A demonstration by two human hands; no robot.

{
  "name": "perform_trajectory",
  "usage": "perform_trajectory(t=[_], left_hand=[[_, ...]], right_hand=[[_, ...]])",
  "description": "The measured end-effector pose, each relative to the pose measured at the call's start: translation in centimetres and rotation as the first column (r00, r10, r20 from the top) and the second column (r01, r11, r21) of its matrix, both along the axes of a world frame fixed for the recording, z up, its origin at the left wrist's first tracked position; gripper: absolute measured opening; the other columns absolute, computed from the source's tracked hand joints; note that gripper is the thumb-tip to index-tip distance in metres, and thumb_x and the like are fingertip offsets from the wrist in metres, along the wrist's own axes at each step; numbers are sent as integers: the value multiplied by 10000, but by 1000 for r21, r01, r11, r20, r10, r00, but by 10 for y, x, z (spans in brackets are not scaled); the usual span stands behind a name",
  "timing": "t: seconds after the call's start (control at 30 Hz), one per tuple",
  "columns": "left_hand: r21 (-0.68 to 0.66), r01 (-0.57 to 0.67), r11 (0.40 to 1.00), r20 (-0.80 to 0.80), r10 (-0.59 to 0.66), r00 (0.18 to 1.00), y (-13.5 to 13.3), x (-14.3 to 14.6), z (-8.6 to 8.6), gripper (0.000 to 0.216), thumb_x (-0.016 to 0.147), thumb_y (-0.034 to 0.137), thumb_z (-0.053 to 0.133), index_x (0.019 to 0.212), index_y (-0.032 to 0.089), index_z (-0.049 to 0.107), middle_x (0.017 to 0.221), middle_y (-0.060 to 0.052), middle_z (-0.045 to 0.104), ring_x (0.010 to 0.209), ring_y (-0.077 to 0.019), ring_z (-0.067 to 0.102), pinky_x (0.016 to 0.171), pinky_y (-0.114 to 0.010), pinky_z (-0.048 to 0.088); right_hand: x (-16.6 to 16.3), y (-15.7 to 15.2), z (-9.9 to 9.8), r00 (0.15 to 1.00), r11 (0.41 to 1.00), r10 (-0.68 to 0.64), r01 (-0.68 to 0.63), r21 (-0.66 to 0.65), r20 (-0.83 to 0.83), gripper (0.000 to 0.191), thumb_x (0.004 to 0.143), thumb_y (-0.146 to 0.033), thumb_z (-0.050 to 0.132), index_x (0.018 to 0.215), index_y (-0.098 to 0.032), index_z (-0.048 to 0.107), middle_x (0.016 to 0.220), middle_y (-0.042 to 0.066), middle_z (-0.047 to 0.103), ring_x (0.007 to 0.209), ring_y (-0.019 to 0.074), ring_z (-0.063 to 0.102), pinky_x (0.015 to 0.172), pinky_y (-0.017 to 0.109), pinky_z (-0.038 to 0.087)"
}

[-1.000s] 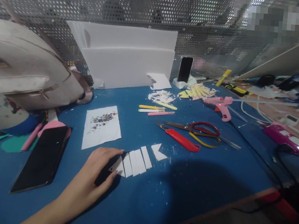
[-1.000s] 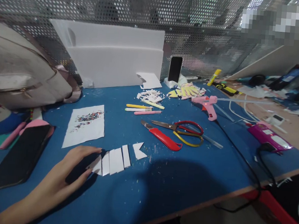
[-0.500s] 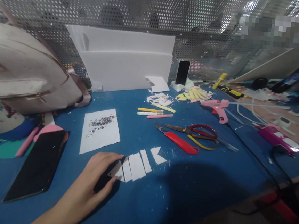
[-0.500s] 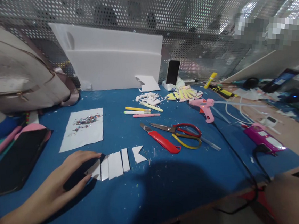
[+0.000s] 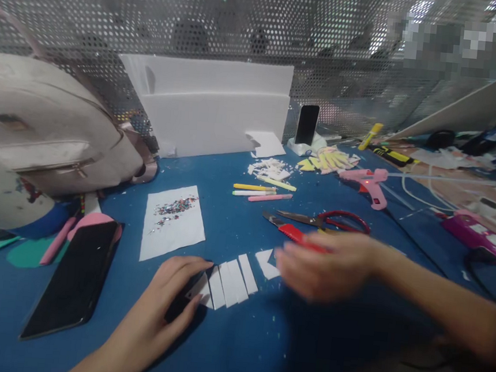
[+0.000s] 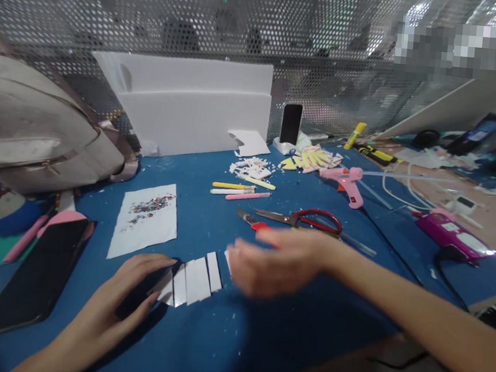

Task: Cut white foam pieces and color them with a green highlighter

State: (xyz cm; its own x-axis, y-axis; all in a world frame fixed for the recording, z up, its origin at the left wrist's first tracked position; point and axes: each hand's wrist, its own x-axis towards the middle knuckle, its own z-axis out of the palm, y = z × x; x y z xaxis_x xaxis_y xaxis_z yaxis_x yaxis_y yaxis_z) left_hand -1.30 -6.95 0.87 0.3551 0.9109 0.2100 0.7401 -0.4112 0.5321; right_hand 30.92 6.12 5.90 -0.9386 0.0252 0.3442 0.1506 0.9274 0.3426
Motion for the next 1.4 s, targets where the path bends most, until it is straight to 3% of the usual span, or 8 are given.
perform_trajectory(t=[0.03,0.13,0.23,0.33,0.53,0.93,1.23,1.4], left_hand=[[-3,2,1000,-1,-2,1000,1,0,-1,418,940,226,440,1343,332,401,1300,-54,541,1213,-208,525,1002,-436,492],[-7,1,1000,-1,-1,1000,2,-1,-2,412,947,209,422,1345,314,402,1315,-68,523,1231,-214,503,1008,-458,481],[-8,10,1000,-2,-10,1000,2,-1,-3,415,943,200,429,1344,303,407,1316,-70,523,1234,-216,495,1008,-460,479],[-7,20,1000,-3,-20,1000,2,-1,-2,428,936,196,439,1348,306,403,1307,-66,529,1228,-211,500,1004,-450,481],[-11,11,1000,-3,-11,1000,2,-1,-2,418,941,197,426,1343,310,406,1310,-55,523,1234,-192,498,1008,-425,481],[11,8,1000,-2,-8,1000,5,-5,-6,387,948,227,436,1326,309,425,1302,-49,526,1228,-189,499,1014,-406,476],[46,23,999,-12,-23,1000,6,-11,-7,384,948,212,434,1322,299,430,1287,-55,531,1209,-190,506,1001,-423,479],[46,20,999,-13,-20,1000,9,-9,-5,368,954,207,424,1311,297,436,1278,-54,530,1206,-180,504,993,-408,483]], right_hand=[[1,18,0,998,999,-24,25,-22,63,222,981,-277,490,1162,-341,601,1156,-31,662,1003,132,597,824,274,472],[6,73,-5,900,899,-427,433,-63,83,241,964,-230,435,1070,-214,650,1075,67,693,1006,211,586,818,346,418],[12,111,-18,797,793,-604,602,-94,4,300,982,-246,369,1003,-147,651,956,125,695,904,247,592,704,342,377],[16,123,-29,728,723,-685,676,-140,-17,279,974,-336,429,929,-161,642,901,111,683,859,243,589,616,302,329],[10,118,-37,727,711,-686,677,-191,25,205,950,-346,514,913,-178,625,932,90,664,921,232,579,598,280,325],[-45,115,-22,841,804,-522,542,-246,145,64,901,-223,579,919,-196,634,937,55,657,924,210,554,563,281,277],[-46,127,-33,848,767,-505,527,-367,161,88,904,-225,569,921,-186,646,946,70,649,957,216,534,587,275,291],[-51,130,-25,848,724,-503,519,-454,168,46,784,-160,609,819,-173,636,894,74,638,874,213,543,590,277,280]])
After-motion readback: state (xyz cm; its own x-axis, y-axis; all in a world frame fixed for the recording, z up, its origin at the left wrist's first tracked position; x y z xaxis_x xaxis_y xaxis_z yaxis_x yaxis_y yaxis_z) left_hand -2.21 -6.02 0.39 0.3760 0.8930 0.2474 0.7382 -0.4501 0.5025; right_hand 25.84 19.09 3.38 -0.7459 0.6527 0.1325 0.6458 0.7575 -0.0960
